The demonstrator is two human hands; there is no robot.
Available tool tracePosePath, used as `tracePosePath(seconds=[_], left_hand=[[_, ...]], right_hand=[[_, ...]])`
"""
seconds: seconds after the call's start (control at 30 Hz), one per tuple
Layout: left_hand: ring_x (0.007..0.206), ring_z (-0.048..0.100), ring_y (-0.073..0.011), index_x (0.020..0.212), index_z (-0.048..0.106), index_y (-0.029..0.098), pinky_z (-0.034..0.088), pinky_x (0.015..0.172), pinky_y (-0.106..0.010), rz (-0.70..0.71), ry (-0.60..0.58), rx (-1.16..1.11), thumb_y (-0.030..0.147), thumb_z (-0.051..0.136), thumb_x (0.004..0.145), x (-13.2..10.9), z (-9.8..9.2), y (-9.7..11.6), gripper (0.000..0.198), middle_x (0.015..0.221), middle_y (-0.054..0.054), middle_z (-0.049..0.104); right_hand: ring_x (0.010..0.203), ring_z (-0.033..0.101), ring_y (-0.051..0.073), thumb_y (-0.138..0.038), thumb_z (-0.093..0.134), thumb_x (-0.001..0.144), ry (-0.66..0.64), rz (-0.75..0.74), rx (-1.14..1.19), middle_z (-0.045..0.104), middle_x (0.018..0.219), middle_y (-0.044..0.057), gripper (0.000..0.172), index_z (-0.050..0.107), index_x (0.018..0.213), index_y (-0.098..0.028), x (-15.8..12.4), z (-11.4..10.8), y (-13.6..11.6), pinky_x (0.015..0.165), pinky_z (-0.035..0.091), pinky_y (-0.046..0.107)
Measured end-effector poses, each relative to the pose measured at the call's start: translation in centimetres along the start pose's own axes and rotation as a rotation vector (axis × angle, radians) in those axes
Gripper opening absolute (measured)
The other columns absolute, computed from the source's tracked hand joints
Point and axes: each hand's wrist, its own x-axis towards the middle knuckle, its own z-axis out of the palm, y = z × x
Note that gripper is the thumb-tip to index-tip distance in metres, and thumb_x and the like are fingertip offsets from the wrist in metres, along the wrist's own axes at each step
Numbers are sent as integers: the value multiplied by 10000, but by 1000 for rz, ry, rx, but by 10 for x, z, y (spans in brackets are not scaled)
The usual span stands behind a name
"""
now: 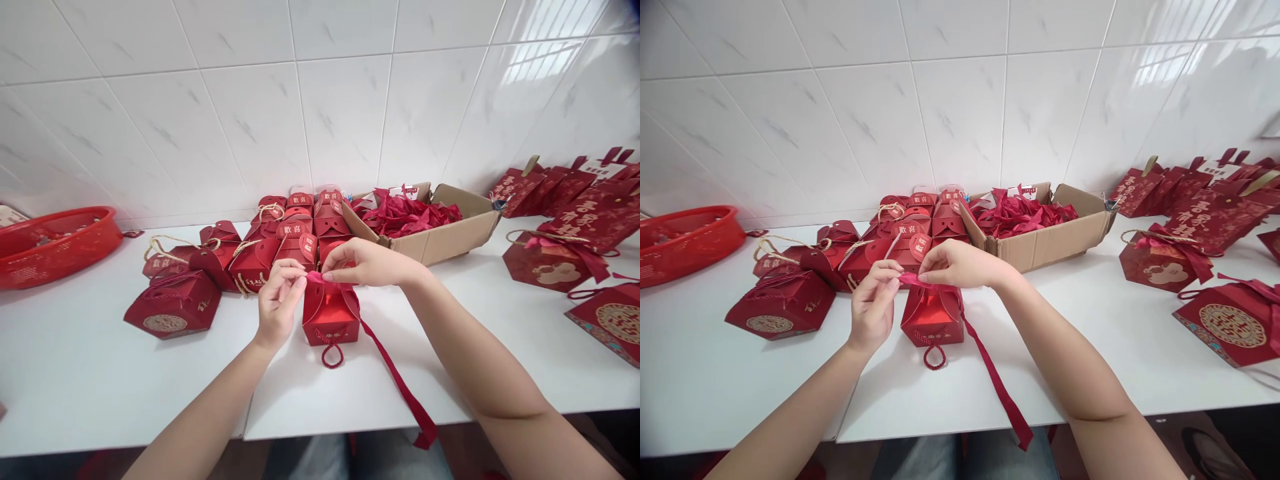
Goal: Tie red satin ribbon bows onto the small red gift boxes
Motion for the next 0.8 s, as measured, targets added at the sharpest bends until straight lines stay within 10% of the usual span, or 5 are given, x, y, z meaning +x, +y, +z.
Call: tracePosePath(seconds=[0.43, 0.8], left_hand=[[672, 366, -122, 1073, 490, 207, 341, 666, -261, -125, -266, 235, 319, 625, 786, -1, -1, 4, 336, 738, 28, 364], [572, 344, -112, 1053, 488, 211, 322, 586, -249, -58, -332, 430, 248, 604, 743, -2, -6, 6, 333, 624, 63, 337]], right_hand=[[726, 542, 146, -333, 541, 833, 922, -349, 410, 531, 766, -2, 87, 575, 773, -280, -49, -32, -25, 757, 444, 331], [585, 466, 128, -392, 587, 784, 853, -184, 509, 456, 619, -10, 138, 588, 749, -259, -36, -34, -10, 635, 423, 298]])
